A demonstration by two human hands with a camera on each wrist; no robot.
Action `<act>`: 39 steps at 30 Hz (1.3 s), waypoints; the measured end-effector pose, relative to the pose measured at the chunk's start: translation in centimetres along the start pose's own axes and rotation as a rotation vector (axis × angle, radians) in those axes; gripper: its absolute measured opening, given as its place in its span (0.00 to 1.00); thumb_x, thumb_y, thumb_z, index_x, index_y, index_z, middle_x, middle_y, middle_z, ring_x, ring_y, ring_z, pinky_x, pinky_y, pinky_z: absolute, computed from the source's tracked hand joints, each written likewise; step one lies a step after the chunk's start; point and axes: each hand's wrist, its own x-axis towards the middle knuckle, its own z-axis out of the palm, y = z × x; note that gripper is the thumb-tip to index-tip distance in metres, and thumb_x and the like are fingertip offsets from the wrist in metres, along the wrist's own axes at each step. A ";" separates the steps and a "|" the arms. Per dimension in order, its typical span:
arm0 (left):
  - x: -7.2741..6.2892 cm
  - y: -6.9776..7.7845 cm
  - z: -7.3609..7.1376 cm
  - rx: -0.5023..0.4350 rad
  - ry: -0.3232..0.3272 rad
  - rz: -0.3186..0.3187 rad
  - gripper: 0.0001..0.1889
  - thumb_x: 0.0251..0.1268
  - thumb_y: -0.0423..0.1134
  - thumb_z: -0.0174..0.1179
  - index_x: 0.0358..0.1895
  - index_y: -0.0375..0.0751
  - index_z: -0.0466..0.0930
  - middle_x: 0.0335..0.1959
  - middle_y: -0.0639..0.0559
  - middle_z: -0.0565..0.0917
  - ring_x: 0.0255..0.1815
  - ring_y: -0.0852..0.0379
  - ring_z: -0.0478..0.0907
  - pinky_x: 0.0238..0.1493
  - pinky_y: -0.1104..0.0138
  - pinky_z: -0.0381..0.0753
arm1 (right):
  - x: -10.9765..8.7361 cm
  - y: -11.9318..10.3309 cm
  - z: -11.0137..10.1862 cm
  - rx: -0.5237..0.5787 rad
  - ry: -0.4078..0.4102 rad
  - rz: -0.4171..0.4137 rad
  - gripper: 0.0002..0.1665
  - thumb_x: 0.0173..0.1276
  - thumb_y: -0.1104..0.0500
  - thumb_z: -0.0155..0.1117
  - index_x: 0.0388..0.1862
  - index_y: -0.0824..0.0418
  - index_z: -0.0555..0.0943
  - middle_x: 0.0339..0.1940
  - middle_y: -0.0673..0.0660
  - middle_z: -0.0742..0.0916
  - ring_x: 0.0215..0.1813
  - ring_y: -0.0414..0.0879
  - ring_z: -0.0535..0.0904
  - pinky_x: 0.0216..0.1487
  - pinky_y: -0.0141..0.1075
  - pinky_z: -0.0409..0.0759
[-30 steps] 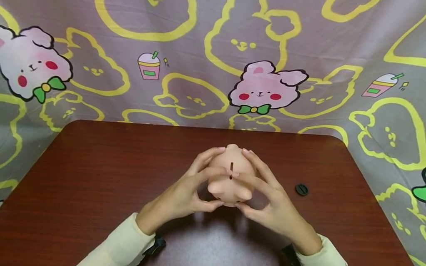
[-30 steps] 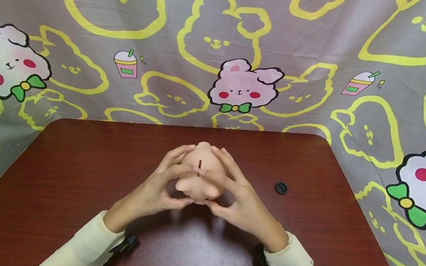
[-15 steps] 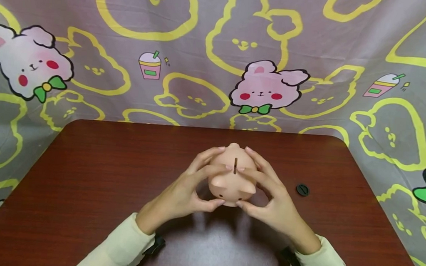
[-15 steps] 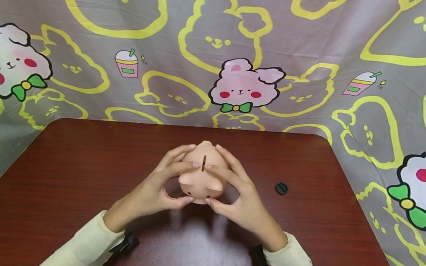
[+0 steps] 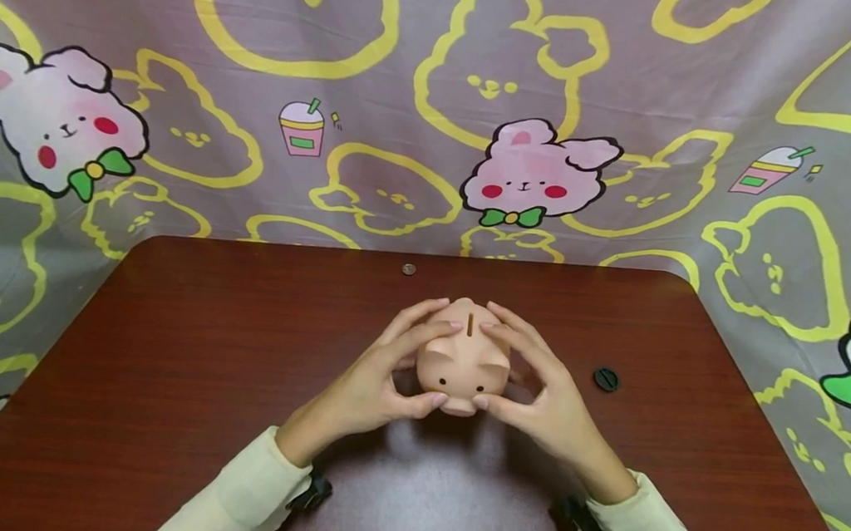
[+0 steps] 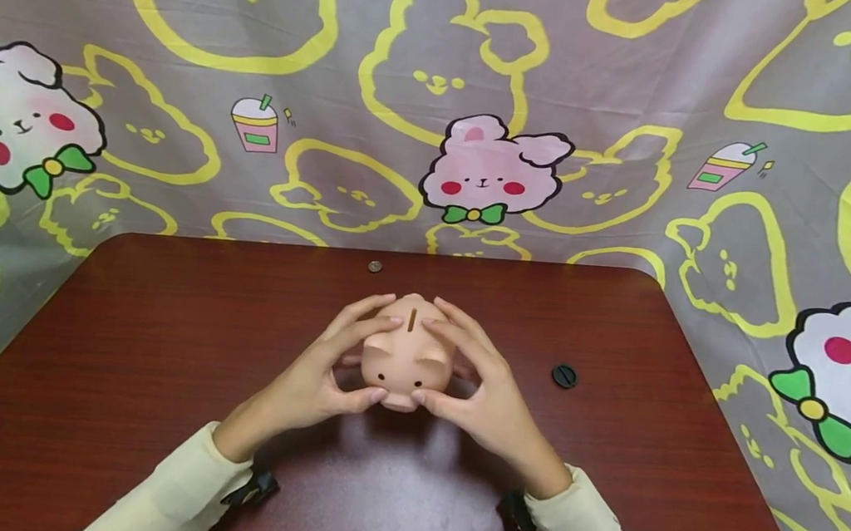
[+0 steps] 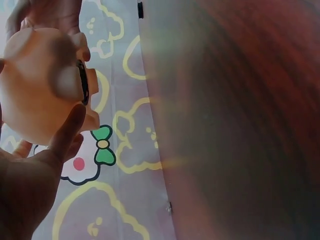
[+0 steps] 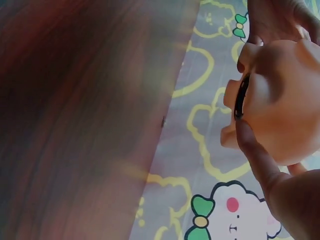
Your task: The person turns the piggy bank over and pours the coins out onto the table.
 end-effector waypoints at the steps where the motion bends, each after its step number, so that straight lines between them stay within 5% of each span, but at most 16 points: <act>1: 0.0 -0.1 0.0 -0.010 -0.002 -0.011 0.39 0.62 0.31 0.74 0.76 0.46 0.69 0.83 0.47 0.56 0.78 0.43 0.66 0.60 0.60 0.86 | 0.0 0.1 0.0 0.005 0.003 0.013 0.46 0.58 0.76 0.77 0.75 0.61 0.73 0.83 0.58 0.66 0.79 0.41 0.68 0.58 0.33 0.85; 16: 0.0 0.0 0.4 -0.141 -0.002 -0.191 0.40 0.69 0.30 0.68 0.81 0.51 0.63 0.84 0.47 0.54 0.73 0.37 0.73 0.53 0.63 0.88 | 0.0 0.3 -0.1 0.091 0.028 0.231 0.41 0.70 0.67 0.71 0.79 0.49 0.70 0.81 0.54 0.72 0.73 0.38 0.75 0.54 0.36 0.87; 26: 0.4 0.7 -0.1 0.043 0.063 -0.206 0.37 0.70 0.37 0.70 0.80 0.48 0.66 0.80 0.46 0.65 0.64 0.43 0.81 0.45 0.67 0.90 | 0.1 1.1 0.3 0.260 0.007 0.359 0.37 0.79 0.63 0.61 0.84 0.52 0.63 0.80 0.60 0.70 0.62 0.40 0.81 0.48 0.40 0.90; 31: 0.5 1.1 -0.1 0.107 0.072 -0.223 0.36 0.72 0.42 0.69 0.80 0.49 0.66 0.79 0.48 0.68 0.59 0.48 0.84 0.45 0.68 0.88 | 0.1 1.4 0.5 0.323 -0.014 0.366 0.36 0.83 0.60 0.56 0.85 0.55 0.59 0.82 0.63 0.67 0.63 0.40 0.82 0.49 0.41 0.90; 39: 0.6 0.9 0.0 -0.054 0.041 -0.265 0.39 0.67 0.34 0.72 0.80 0.49 0.66 0.82 0.45 0.62 0.70 0.40 0.77 0.48 0.66 0.89 | 0.2 1.2 0.3 0.245 0.036 0.320 0.39 0.78 0.64 0.62 0.84 0.52 0.64 0.81 0.59 0.70 0.68 0.38 0.78 0.52 0.34 0.87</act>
